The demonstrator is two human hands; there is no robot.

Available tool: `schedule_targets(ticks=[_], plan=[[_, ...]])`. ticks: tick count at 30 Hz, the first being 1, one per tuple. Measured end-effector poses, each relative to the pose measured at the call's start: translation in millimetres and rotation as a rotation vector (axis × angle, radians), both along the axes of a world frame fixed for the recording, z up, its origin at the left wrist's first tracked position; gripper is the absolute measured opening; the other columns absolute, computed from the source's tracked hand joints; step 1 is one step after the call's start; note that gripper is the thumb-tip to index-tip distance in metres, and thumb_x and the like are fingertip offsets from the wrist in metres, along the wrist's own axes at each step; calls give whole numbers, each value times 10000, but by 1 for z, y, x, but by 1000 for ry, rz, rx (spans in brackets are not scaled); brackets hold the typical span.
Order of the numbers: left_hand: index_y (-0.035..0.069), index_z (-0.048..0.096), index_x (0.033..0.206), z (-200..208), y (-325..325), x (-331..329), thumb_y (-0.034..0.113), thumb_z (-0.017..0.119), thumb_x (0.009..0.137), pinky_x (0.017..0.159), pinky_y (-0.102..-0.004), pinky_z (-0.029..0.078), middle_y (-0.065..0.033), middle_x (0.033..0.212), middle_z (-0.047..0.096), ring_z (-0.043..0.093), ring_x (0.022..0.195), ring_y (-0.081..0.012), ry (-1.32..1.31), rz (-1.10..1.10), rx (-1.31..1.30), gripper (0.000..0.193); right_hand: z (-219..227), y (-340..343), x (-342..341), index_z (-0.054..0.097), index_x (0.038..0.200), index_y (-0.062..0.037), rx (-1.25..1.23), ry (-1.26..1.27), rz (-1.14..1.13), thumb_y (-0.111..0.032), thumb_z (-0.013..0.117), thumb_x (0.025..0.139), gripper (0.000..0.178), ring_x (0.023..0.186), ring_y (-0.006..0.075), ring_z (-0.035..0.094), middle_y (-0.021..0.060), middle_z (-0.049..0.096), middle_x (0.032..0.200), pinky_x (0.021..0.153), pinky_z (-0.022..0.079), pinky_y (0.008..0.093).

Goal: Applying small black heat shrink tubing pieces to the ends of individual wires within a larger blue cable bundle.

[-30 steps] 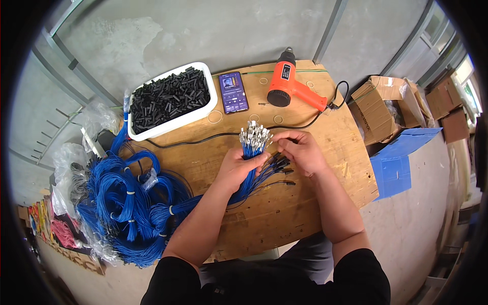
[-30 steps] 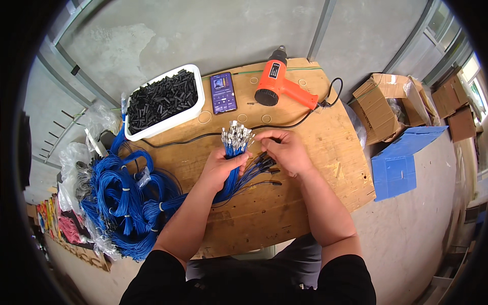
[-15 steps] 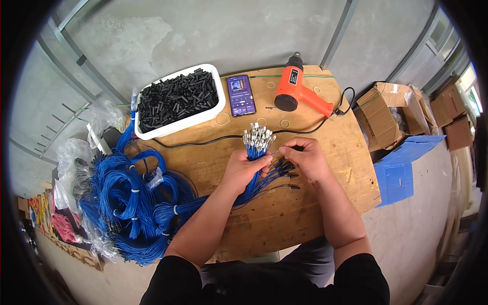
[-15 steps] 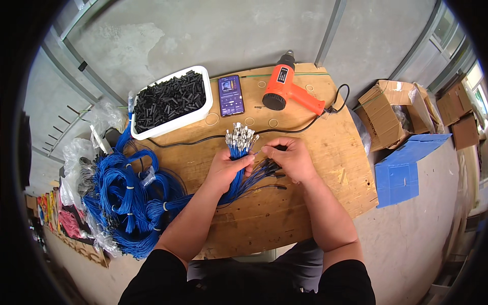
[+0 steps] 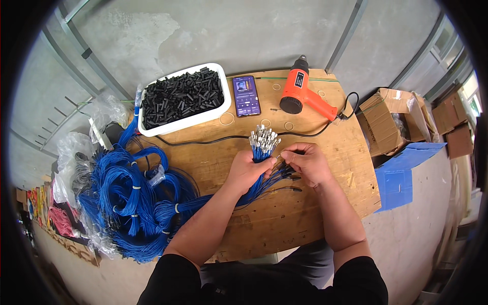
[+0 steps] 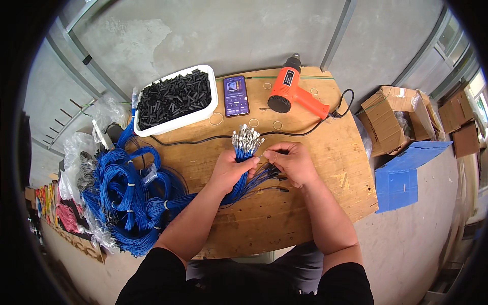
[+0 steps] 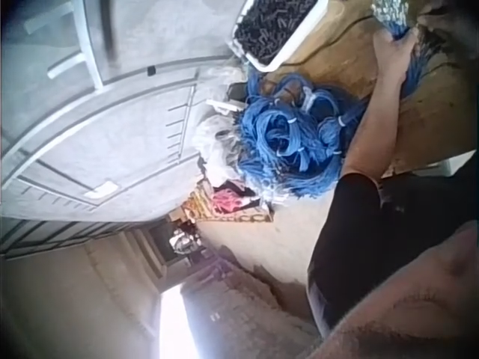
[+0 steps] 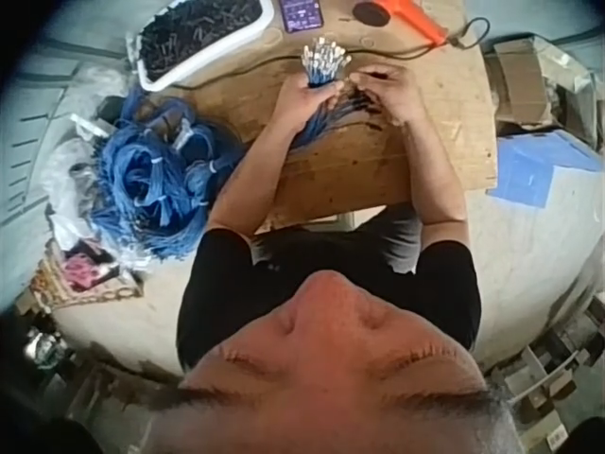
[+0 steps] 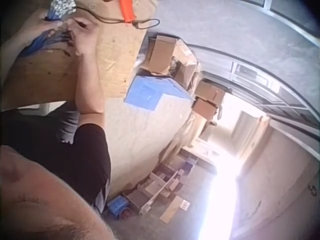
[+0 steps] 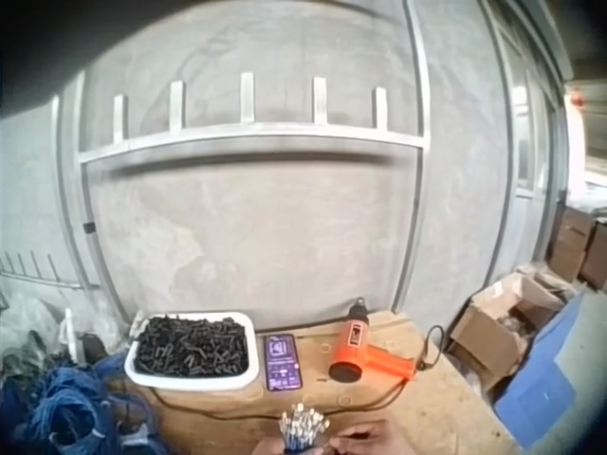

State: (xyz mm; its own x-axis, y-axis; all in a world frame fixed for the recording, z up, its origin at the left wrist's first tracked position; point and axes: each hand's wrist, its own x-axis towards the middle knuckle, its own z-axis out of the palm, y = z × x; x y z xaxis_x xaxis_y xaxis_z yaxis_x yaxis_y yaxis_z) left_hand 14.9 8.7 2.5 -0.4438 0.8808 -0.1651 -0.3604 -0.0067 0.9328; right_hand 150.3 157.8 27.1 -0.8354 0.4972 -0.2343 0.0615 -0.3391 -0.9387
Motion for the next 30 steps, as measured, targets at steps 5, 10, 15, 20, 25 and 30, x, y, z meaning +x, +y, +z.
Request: schedule_targets(ticks=[5, 10, 15, 20, 25, 30], plan=[[4, 647, 898, 1, -2, -2, 100, 729, 889, 563, -267, 479, -40, 755, 636, 597, 627, -121, -54, 31, -14, 127, 7, 1, 0, 697, 1048, 22, -111, 60, -11, -43, 651, 937, 136, 568, 34, 432, 15, 629, 811, 483, 304, 189], [6, 642, 841, 8, -3, -2, 107, 720, 895, 547, -267, 475, -45, 719, 629, 585, 603, -118, -123, 100, -33, 139, 7, 3, 0, 667, 1168, 7, -151, 99, -21, -29, 596, 960, 223, 577, 49, 423, 51, 651, 888, 506, 320, 193], [17, 645, 850, 7, -3, -4, 128, 743, 873, 551, -276, 480, -40, 720, 627, 588, 601, -126, -158, 105, -43, 150, -8, 5, -1, 669, 1129, 0, -91, 153, -49, -6, 638, 931, 201, 577, 43, 426, 54, 673, 865, 514, 330, 191], [22, 648, 849, 7, -4, -6, 127, 746, 868, 551, -277, 479, -42, 727, 630, 589, 603, -130, -182, 109, -42, 145, -3, 2, -2, 693, 1064, -2, -103, 123, -92, 11, 683, 895, 169, 566, 35, 427, 42, 673, 797, 498, 317, 188], [21, 653, 856, 7, -3, -7, 123, 750, 864, 553, -278, 478, -45, 732, 633, 591, 605, -132, -177, 112, -39, 142, -4, 0, -1, 703, 1014, 0, -108, 103, -115, 50, 706, 859, 164, 537, 29, 408, -3, 624, 748, 477, 295, 185], [18, 653, 863, 6, -3, -6, 122, 748, 866, 554, -275, 474, -45, 733, 633, 593, 611, -130, -180, 96, -26, 141, -3, -3, -3, 701, 974, -7, -67, 107, -138, 64, 711, 850, 143, 537, 25, 404, -29, 583, 712, 480, 295, 183]])
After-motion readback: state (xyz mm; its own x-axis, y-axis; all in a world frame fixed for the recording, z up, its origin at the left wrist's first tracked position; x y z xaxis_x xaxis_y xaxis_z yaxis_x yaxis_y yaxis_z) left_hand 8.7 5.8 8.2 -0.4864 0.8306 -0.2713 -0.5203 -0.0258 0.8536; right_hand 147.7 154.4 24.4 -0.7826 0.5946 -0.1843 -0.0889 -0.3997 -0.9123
